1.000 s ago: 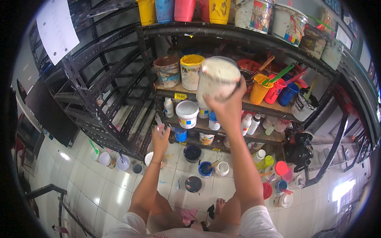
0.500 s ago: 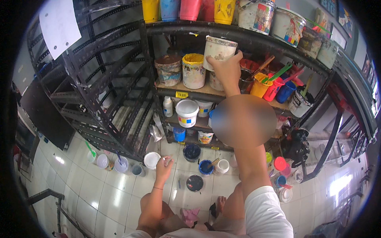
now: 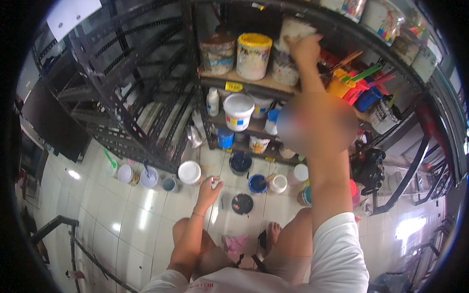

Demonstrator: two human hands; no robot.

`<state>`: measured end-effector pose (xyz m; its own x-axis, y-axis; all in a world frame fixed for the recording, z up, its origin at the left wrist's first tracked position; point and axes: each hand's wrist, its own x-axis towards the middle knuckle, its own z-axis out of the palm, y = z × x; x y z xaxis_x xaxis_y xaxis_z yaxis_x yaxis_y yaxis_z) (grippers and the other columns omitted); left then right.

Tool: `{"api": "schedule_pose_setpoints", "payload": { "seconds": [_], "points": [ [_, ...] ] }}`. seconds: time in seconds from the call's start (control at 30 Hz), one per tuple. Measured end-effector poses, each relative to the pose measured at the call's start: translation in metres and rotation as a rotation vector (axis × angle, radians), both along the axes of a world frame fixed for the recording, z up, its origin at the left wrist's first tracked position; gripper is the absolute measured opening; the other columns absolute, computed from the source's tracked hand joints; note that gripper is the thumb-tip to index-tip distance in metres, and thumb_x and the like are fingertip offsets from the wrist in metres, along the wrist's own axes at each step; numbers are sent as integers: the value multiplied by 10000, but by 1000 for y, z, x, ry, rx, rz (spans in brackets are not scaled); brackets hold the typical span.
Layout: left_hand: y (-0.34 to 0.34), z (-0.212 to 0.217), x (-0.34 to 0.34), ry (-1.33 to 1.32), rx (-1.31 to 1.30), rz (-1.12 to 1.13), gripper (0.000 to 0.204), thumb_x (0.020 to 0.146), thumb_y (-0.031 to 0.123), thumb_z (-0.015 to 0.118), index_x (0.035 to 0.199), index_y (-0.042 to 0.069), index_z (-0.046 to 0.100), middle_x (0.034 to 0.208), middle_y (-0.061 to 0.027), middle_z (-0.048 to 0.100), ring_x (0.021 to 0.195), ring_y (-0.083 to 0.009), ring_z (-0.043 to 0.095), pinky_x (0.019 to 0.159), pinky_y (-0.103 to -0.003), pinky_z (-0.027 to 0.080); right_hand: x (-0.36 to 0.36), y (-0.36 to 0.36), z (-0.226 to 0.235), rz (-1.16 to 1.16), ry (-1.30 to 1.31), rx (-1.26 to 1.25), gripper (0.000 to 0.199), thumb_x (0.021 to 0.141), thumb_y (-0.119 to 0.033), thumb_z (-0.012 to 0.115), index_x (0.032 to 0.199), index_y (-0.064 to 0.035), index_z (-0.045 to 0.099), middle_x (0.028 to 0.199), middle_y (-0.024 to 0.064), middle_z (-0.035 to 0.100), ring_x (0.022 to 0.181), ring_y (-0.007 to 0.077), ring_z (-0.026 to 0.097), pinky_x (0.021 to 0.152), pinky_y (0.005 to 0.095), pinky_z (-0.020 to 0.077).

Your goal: The person moves several printing frames between tables and a storage rack, wipes their hands with a cloth, and then sorts through multiple paint containers and bottles on a floor-level shelf.

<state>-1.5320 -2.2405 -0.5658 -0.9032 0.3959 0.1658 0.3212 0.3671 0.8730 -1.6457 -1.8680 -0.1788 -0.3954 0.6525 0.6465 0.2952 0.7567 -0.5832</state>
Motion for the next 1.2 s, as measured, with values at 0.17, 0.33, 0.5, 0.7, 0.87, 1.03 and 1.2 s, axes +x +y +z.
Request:
{"api": "schedule_pose_setpoints", "payload": {
  "seconds": [0.17,0.33,0.5,0.7,0.87,1.03,1.2],
  "points": [
    [-21,-3,-5,-56,-55,28,326,847,277,653,998,-9,616,976,-159,644,892,-286,599,800,-370,473,28,-15,-13,41,-65,109,1111,663,-520,786,1246,249,234,1067,386,573,1045,451,591,914,411,478],
    [-42,-3,-24,-107,-102,-11,336,859,284,651,1026,-5,608,1007,-123,643,879,-231,592,756,-340,478,86,-54,-50,538,185,9,926,764,-320,769,1378,113,229,1322,331,440,1253,346,462,1048,377,356],
    [-43,-6,-42,-148,-80,-35,345,861,287,648,1022,-15,603,996,-136,647,881,-239,601,767,-336,483,188,-101,-129,755,-264,-332,819,794,-214,752,1409,36,273,1316,274,484,1222,295,491,1022,396,396],
    [18,-14,-56,-329,28,-133,341,866,301,638,1000,-11,614,965,-136,666,873,-192,624,750,-322,483,254,-69,-210,556,-557,-617,716,809,-244,730,1368,31,377,1232,249,559,1121,300,564,979,379,435],
    [53,-57,-49,-457,151,-109,287,882,266,630,1006,8,612,912,-66,646,823,-123,588,753,-273,469,280,-52,-237,560,-770,-626,709,811,-271,724,1377,-3,391,1250,241,555,1164,295,548,979,388,437],
    [57,-75,-59,-396,-5,-138,246,891,244,620,995,21,614,881,-26,629,794,-96,559,757,-253,451,287,-48,-238,543,-828,-690,704,827,-305,711,1379,-4,393,1280,229,537,1201,295,521,1007,395,412],
    [62,-81,-67,-431,112,-71,320,864,281,647,1010,-4,627,930,-96,673,818,-164,624,770,-287,492,281,-56,-247,596,-945,-705,676,846,-261,698,1388,-6,383,1313,190,517,1211,278,508,1012,378,405]
  ]
}}
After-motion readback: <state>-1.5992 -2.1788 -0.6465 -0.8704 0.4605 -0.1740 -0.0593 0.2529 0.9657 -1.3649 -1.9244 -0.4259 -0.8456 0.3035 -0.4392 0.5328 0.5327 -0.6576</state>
